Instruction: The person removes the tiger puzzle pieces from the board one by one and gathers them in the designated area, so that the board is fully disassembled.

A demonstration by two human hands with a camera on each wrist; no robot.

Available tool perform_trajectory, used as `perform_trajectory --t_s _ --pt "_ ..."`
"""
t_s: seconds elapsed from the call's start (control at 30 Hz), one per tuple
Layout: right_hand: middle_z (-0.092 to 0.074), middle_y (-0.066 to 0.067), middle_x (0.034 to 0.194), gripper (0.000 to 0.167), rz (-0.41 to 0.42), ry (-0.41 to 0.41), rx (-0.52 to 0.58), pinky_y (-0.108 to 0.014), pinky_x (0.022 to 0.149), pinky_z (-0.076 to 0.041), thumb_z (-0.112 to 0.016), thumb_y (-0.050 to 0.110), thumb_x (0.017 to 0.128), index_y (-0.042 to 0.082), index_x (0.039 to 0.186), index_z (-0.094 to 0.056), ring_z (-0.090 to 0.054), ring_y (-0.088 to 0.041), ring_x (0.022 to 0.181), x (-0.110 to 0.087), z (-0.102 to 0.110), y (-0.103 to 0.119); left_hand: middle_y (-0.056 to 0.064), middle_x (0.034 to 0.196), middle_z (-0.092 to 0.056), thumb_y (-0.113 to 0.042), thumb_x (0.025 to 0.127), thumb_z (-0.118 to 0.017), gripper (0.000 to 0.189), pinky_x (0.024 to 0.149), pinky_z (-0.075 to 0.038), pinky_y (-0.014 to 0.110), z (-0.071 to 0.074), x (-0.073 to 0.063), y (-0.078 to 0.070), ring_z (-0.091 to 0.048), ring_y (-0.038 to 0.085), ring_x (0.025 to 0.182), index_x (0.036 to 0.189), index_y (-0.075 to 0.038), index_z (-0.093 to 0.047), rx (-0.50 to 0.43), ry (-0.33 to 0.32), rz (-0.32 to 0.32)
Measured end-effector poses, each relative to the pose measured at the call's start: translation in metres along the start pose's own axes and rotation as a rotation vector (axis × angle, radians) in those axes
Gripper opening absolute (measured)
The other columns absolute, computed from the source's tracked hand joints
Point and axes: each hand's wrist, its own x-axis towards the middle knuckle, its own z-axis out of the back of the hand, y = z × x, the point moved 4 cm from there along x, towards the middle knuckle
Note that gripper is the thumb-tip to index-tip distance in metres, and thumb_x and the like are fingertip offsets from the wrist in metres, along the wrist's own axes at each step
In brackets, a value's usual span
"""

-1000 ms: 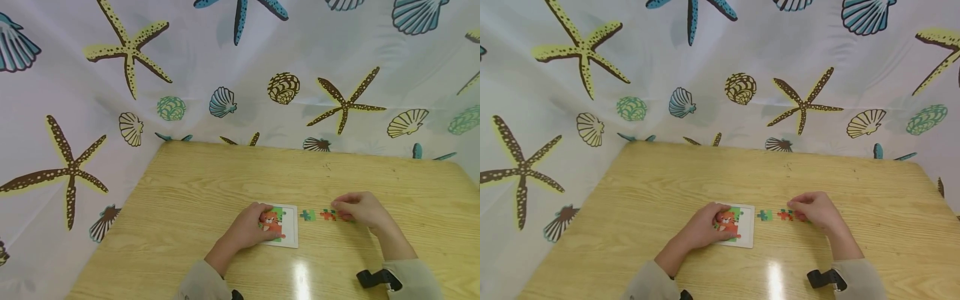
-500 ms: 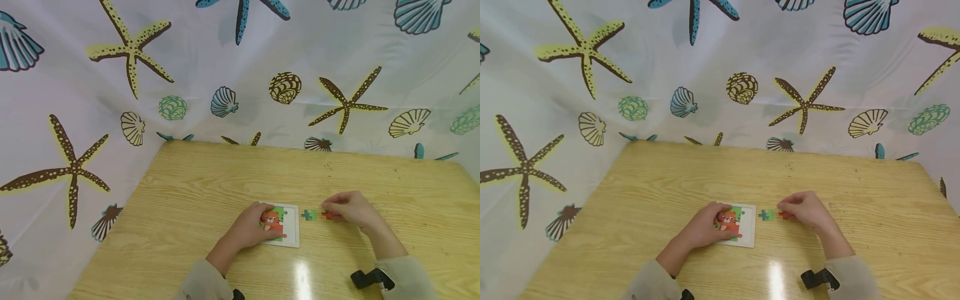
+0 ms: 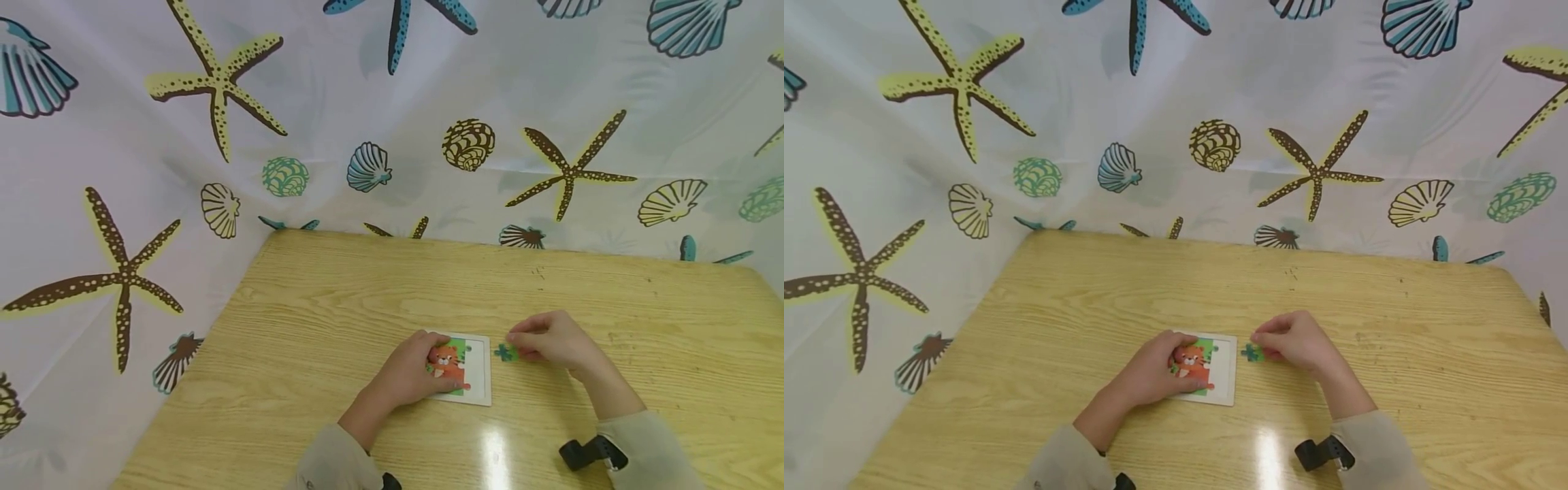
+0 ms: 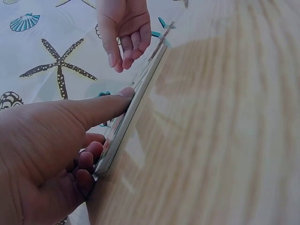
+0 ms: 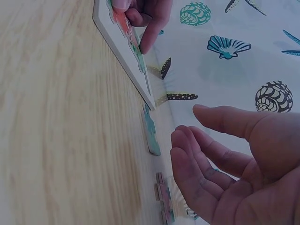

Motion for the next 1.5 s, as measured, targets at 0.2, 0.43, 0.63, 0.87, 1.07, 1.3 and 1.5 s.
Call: perform_trajectory --t_s 0.2,0.43,0.63,0.87,1.07,1.3,1.5 --pt "-0.073 -0.013 0.105 0.029 0.007 0.009 -0.013 -0.033 0.079 -0.059 -0.069 0.018 0.095 -0.004 0.114 -0.069 -0.068 -0.014 0.084 0.002 -0.006 0.005 0.001 0.119 -0.058 -0.047 0.079 -0.083 0.076 0.094 -0.048 0.037 0.000 0.001 0.001 -0.056 0.015 0.102 0.141 -0.013 -0.056 0.000 -0.003 0.007" --pt "-0.073 -0.013 0.105 0.030 0.018 0.018 -0.020 -0.032 0.076 -0.058 -0.069 0.020 0.095 -0.002 0.116 -0.069 -0.067 -0.015 0.082 0.003 -0.014 0.011 -0.001 0.115 -0.057 -0.046 0.079 -0.083 0.074 0.091 -0.047 0.035 0.000 0.003 0.003 -0.053 0.014 0.098 0.140 -0.012 -0.056 -0.004 -0.002 0.005" --pt "-0.073 -0.011 0.101 0.028 0.043 0.027 -0.033 -0.031 0.074 -0.058 -0.072 0.020 0.093 -0.001 0.112 -0.071 -0.068 -0.015 0.081 0.006 -0.021 0.014 -0.003 0.108 -0.056 -0.046 0.080 -0.083 0.074 0.088 -0.045 0.033 0.000 0.002 0.003 -0.051 0.014 0.094 0.140 -0.012 -0.056 -0.002 -0.003 0.010" --pt "-0.072 -0.010 0.098 0.022 0.065 0.059 -0.023 -0.031 0.073 -0.058 -0.071 0.015 0.093 -0.002 0.107 -0.072 -0.068 -0.015 0.080 0.009 -0.030 0.015 -0.001 0.115 -0.058 -0.046 0.080 -0.083 0.074 0.091 -0.047 0.035 0.000 0.002 0.004 -0.054 0.013 0.098 0.139 -0.012 -0.057 0.000 -0.003 0.013" --pt "-0.071 -0.009 0.097 0.022 0.071 0.072 -0.040 -0.030 0.073 -0.058 -0.072 0.015 0.092 -0.001 0.107 -0.073 -0.066 -0.013 0.079 0.010 -0.040 0.020 0.001 0.118 -0.058 -0.045 0.080 -0.083 0.073 0.091 -0.047 0.034 0.001 0.000 0.004 -0.054 0.014 0.099 0.139 -0.011 -0.057 -0.007 -0.003 0.013" --pt "-0.072 -0.010 0.094 0.022 0.080 0.088 -0.037 -0.029 0.070 -0.057 -0.071 0.013 0.093 -0.003 0.108 -0.072 -0.065 -0.013 0.075 0.010 -0.048 0.020 -0.001 0.112 -0.058 -0.046 0.079 -0.083 0.074 0.087 -0.046 0.031 -0.001 0.000 0.006 -0.052 0.012 0.094 0.139 -0.011 -0.057 -0.004 -0.001 0.007" --pt "-0.071 -0.011 0.097 0.020 0.081 0.085 -0.058 -0.029 0.071 -0.058 -0.068 0.009 0.094 -0.004 0.109 -0.072 -0.064 -0.013 0.077 0.010 -0.051 0.021 0.000 0.115 -0.059 -0.047 0.079 -0.083 0.075 0.089 -0.047 0.031 -0.001 0.001 0.006 -0.054 0.011 0.096 0.139 -0.012 -0.057 0.000 -0.002 0.002"
